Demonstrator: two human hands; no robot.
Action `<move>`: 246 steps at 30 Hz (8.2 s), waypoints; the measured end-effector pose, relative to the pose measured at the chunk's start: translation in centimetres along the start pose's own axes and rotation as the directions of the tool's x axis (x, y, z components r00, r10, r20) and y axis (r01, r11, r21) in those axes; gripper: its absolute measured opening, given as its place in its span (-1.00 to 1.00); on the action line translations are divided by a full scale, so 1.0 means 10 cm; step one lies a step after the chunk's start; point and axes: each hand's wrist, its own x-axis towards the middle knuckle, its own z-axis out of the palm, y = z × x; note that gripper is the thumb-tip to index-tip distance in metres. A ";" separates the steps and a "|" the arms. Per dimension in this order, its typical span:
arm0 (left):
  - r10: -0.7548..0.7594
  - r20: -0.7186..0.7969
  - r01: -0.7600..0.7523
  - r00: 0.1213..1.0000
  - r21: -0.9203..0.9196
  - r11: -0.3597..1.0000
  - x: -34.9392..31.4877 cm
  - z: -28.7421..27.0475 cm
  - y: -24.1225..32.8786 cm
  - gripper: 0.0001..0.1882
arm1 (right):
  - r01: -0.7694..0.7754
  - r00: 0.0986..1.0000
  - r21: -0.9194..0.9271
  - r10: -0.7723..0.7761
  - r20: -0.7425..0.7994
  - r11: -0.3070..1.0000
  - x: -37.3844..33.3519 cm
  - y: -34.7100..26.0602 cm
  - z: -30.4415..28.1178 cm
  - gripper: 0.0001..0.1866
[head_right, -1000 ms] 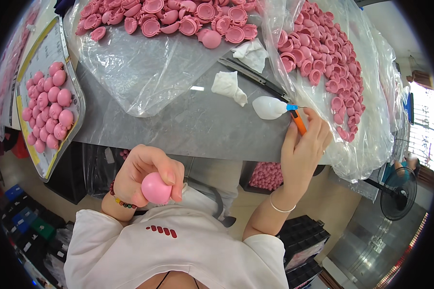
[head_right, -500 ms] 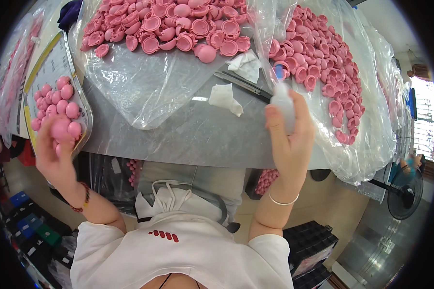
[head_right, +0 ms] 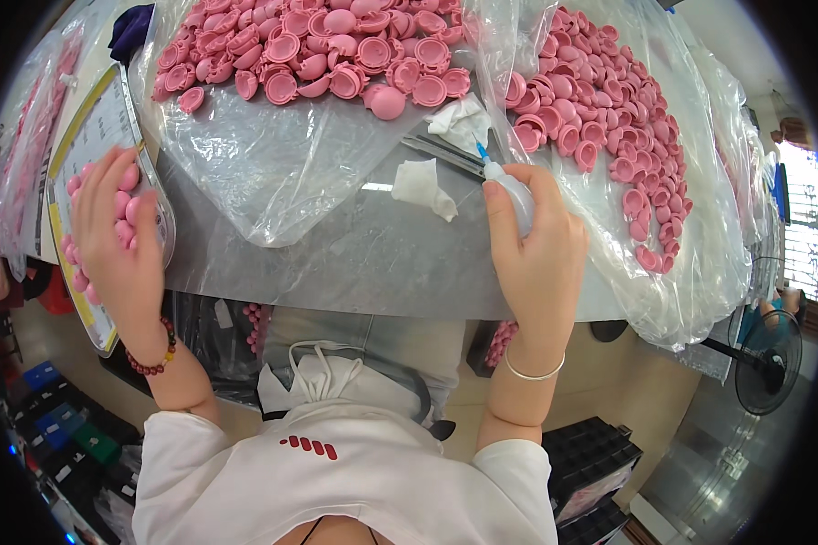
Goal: Applying glue to pink plastic spherical halves and joining them together to form a sphere.
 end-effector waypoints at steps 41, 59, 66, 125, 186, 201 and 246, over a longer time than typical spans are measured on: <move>0.442 0.290 0.138 0.849 -0.929 0.344 -0.58 0.31 1.05 -0.70 | -0.313 0.948 0.928 0.013 0.317 0.203 -0.70 -0.27 0.08 -0.53; 0.481 0.467 0.670 0.742 -0.535 -0.515 -0.63 0.36 1.06 -0.57 | -0.035 0.992 0.999 0.118 0.039 -0.039 -0.65 -0.14 0.10 -0.51; 0.462 0.485 0.659 0.742 -0.403 -0.635 -0.67 0.36 1.08 -0.55 | 0.304 0.950 0.938 -0.126 -0.285 0.167 -0.58 -0.07 0.04 -0.47; 0.402 0.341 0.496 0.850 -0.260 -0.829 -0.72 0.40 0.99 -0.57 | 0.024 0.974 0.540 0.101 -0.201 0.841 -0.26 0.15 0.11 -0.72; 0.754 0.220 0.702 0.619 0.278 -0.656 -0.78 0.52 1.03 -0.70 | 0.189 0.982 0.373 -0.175 -0.071 0.908 -0.65 0.05 -0.26 -0.65; 0.532 0.503 0.730 0.681 -0.405 -0.551 -0.77 0.32 1.14 -0.61 | 0.513 0.851 0.374 -0.514 -0.106 0.772 -0.59 -0.11 -0.31 -0.69; 0.469 0.498 0.683 0.729 -0.570 -0.456 -0.79 0.30 1.03 -0.51 | 0.048 0.984 0.216 -0.010 -0.176 0.975 -0.21 0.12 0.13 -0.54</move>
